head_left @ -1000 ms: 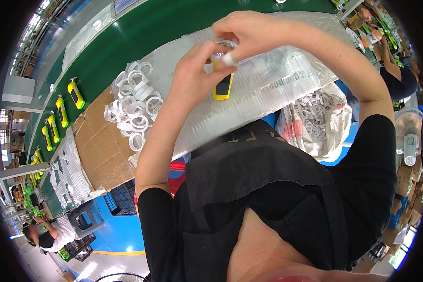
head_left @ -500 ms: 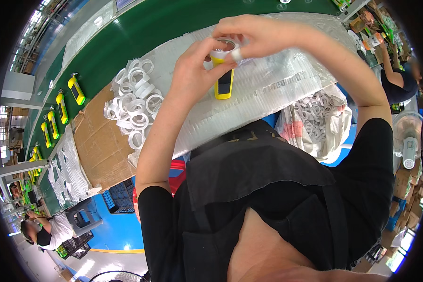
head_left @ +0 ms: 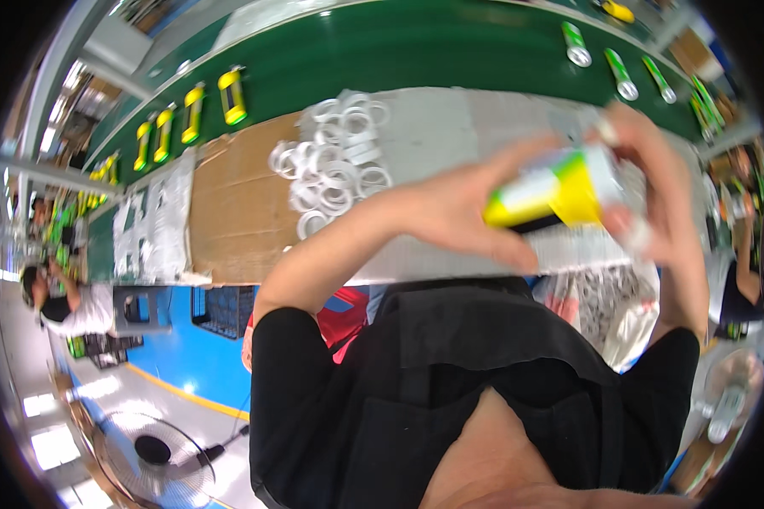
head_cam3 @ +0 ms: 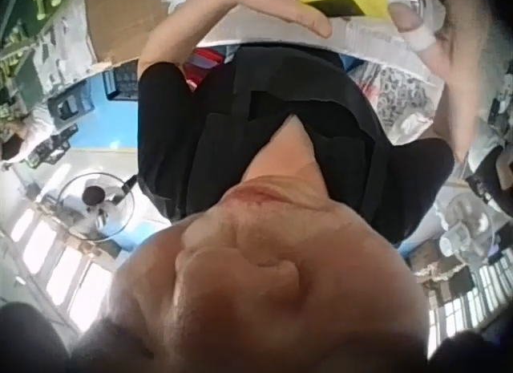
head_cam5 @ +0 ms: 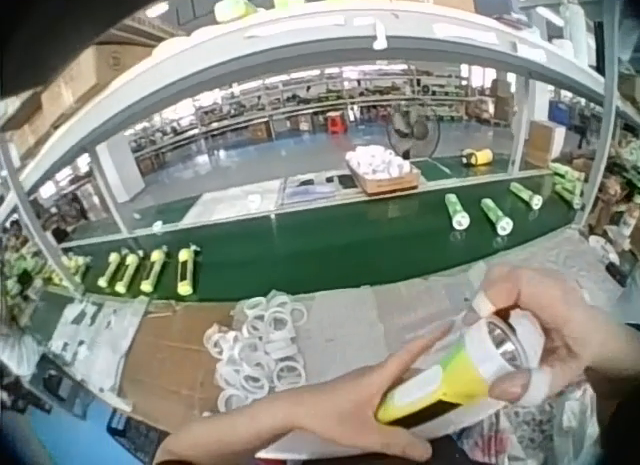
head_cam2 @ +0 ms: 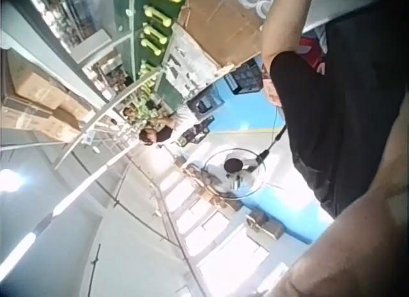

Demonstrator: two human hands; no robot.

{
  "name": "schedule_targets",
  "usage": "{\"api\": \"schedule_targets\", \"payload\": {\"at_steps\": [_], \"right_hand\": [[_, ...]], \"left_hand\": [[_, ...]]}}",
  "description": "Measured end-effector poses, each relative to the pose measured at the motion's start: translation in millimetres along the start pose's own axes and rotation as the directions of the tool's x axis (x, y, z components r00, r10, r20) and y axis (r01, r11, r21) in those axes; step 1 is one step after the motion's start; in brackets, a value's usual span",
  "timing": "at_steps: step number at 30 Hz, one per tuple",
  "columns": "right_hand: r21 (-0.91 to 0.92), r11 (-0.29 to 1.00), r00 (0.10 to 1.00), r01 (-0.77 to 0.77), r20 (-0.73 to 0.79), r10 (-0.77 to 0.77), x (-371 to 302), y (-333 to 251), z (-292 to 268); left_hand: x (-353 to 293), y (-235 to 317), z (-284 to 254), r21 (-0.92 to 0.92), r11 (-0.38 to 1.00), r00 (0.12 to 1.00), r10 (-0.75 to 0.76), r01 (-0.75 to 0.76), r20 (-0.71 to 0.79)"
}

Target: Manually attaching plastic rings to the front of flashlights on a factory assembly line.

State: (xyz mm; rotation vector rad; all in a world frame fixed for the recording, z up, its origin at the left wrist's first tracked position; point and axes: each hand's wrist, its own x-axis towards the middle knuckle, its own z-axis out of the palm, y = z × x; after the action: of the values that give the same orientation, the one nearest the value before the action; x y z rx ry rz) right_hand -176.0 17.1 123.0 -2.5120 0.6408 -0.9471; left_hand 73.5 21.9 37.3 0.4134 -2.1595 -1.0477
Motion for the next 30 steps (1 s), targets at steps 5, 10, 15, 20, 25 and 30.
{"api": "schedule_targets", "payload": {"at_steps": [5, 10, 15, 20, 25, 30], "right_hand": [[-0.152, 0.977, 0.935, -0.151, -0.342, 0.091, 14.1, 47.7, 33.5], [-0.147, 0.875, 0.838, -0.461, -0.397, 0.374, 80.2, 130.7, 78.7], [-0.115, 0.963, 0.919, -0.242, -0.344, 0.190, 74.3, 108.8, 80.0], [-0.055, 0.978, 0.949, -0.202, -0.257, 0.182, 70.3, 95.8, 71.6], [-0.216, 0.958, 0.968, -0.187, -0.209, 0.142, 67.5, 91.9, 56.8], [-0.379, 0.811, 0.882, -0.445, -0.343, 0.323, 86.2, 173.4, 88.6]], "left_hand": [[21.0, -12.0, -8.2, 0.351, 0.934, 0.981, -0.005, 0.074, -0.195], [43.4, -115.6, -69.5, 0.647, 0.714, 0.910, 0.031, 0.270, -0.414], [24.1, -86.6, -51.6, 0.273, 0.883, 0.879, -0.254, 0.381, -0.404], [23.6, -74.2, -41.7, -0.029, 0.874, 0.846, -0.476, 0.484, -0.239], [29.4, -74.9, -49.9, -0.135, 0.827, 0.812, -0.561, 0.545, -0.161], [55.5, -144.4, -90.5, 0.603, 0.712, 0.926, -0.192, 0.359, -0.323]]}}
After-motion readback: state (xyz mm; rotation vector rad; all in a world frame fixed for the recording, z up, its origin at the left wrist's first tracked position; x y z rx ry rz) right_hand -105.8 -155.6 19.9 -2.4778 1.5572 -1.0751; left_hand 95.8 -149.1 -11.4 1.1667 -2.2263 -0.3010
